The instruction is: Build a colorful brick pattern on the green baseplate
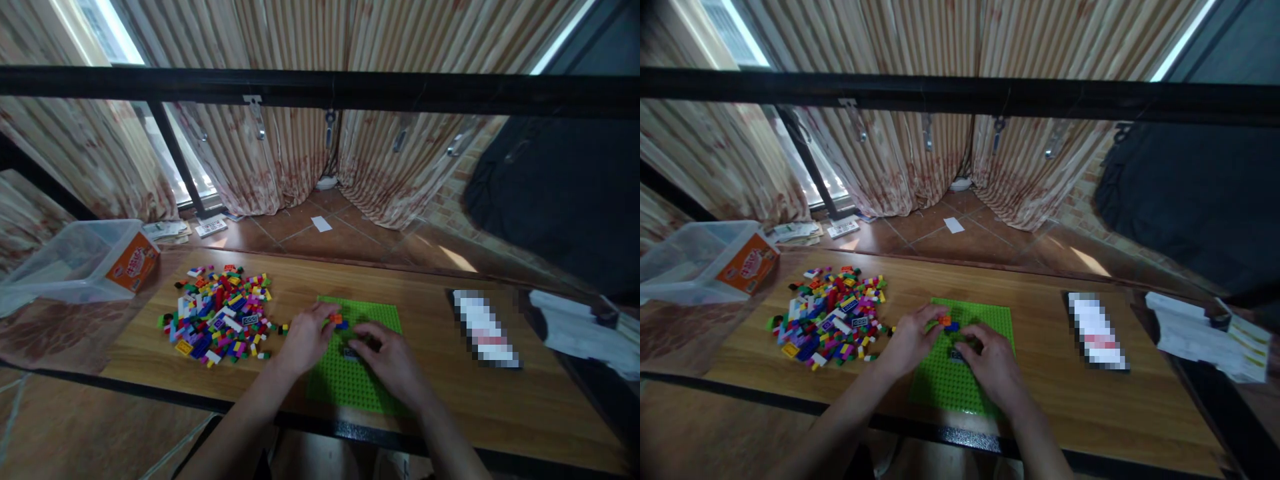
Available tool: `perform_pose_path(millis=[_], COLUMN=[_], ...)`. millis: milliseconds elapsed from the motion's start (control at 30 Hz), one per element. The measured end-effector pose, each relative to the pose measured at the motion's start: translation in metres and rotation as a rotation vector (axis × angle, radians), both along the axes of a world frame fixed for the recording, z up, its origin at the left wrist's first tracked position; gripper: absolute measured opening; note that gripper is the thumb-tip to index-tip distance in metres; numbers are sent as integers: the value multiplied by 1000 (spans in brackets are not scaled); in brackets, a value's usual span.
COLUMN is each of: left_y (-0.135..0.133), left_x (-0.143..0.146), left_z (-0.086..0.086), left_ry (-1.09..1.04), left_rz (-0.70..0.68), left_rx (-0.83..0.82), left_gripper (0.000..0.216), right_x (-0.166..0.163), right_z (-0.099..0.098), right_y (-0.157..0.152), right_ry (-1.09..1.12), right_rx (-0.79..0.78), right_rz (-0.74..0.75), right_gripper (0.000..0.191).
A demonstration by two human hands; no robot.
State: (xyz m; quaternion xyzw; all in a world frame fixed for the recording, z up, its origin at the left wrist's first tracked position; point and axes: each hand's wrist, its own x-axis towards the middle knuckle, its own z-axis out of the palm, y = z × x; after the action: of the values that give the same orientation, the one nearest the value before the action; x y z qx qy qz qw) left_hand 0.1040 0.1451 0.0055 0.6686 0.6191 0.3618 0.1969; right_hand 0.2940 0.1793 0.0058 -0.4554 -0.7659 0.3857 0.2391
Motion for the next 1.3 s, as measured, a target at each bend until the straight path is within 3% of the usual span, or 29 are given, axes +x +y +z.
perform_pose_path(millis=[167,433,700,1033,1300], left_y=[2,2,9,9,-2], left_x=[13,24,12,16,21], left_z=[-3,-7,-6,-10,-9], left_ry=[15,-9,71,108,354], left_rz=[-75,-90,115,40,-67], left_rx=[14,21,-75,-90,-25], left_gripper=[35,38,38,41,40], right_x=[-3,-5,-1,-5,-5], right_z=[-4,-4,-15,-21,-22], right_y=[5,7,17,21,23], right_ry=[104,113,-76,-155,-155], right_rx=[52,64,186,254,246], right_rz=[-58,-4,-77,-106,-95], right_gripper=[28,20,16,15,15])
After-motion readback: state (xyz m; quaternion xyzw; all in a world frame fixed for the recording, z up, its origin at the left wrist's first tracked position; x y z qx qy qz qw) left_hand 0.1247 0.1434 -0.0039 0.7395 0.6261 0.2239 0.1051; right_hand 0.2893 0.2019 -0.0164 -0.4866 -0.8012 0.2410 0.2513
